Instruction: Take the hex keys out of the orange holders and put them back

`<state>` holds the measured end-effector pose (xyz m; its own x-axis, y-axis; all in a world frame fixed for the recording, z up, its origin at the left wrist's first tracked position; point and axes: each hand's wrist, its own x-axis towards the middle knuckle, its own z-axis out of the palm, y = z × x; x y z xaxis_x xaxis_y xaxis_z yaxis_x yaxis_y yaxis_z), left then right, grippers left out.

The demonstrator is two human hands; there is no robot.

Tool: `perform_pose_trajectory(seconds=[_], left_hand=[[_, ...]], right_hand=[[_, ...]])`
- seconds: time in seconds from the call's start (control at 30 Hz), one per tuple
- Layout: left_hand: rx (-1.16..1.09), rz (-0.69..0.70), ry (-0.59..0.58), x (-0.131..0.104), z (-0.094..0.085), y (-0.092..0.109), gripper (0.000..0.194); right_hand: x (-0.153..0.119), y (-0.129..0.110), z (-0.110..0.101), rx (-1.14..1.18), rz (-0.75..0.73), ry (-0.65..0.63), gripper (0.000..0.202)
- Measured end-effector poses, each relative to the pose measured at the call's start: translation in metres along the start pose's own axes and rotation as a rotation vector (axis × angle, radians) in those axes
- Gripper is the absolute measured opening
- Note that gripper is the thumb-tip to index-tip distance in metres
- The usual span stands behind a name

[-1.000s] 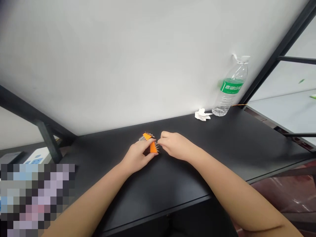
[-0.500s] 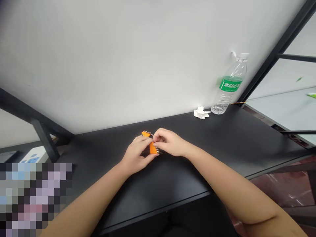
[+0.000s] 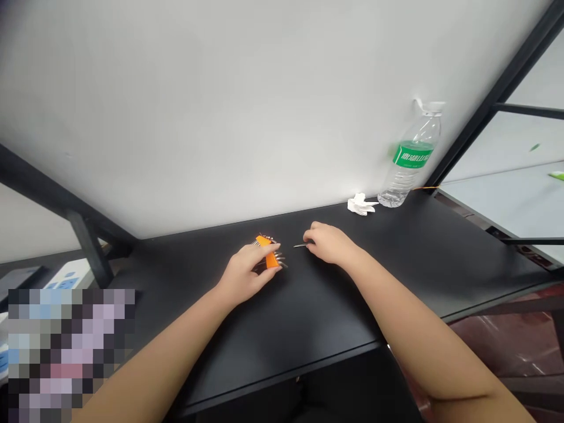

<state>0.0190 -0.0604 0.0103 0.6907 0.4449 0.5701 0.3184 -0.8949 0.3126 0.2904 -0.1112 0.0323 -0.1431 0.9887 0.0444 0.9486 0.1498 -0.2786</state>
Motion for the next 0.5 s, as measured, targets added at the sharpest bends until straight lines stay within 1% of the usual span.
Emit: perform_pose_trajectory(seconds=[0.1,0.2,0.3,0.4,0.5], left_hand=[[-0.006,0.019,0.016,0.000,0.002,-0.001,0.032],[-0.011,0.009,0.002,0.001,0.001,0.000,0.030],[-0.020,-0.011,-0.015,0.001,0.001,0.001,0.029],[-0.035,-0.059,-0.026,0.000,0.001,0.000,0.039],[-0.073,-0.146,-0.049,-0.001,0.003,-0.001,0.059]], right_hand=[[0.003,0.001,0.005,-0.043,0.020,-0.034,0.015],[0.004,-0.004,0.007,-0.105,0.021,-0.044,0.017],[0.004,-0.011,0.007,-0.180,0.027,-0.051,0.014],[0.003,-0.017,0.007,-0.246,0.035,-0.046,0.013],[0.002,-0.020,0.006,-0.261,0.042,-0.042,0.014]])
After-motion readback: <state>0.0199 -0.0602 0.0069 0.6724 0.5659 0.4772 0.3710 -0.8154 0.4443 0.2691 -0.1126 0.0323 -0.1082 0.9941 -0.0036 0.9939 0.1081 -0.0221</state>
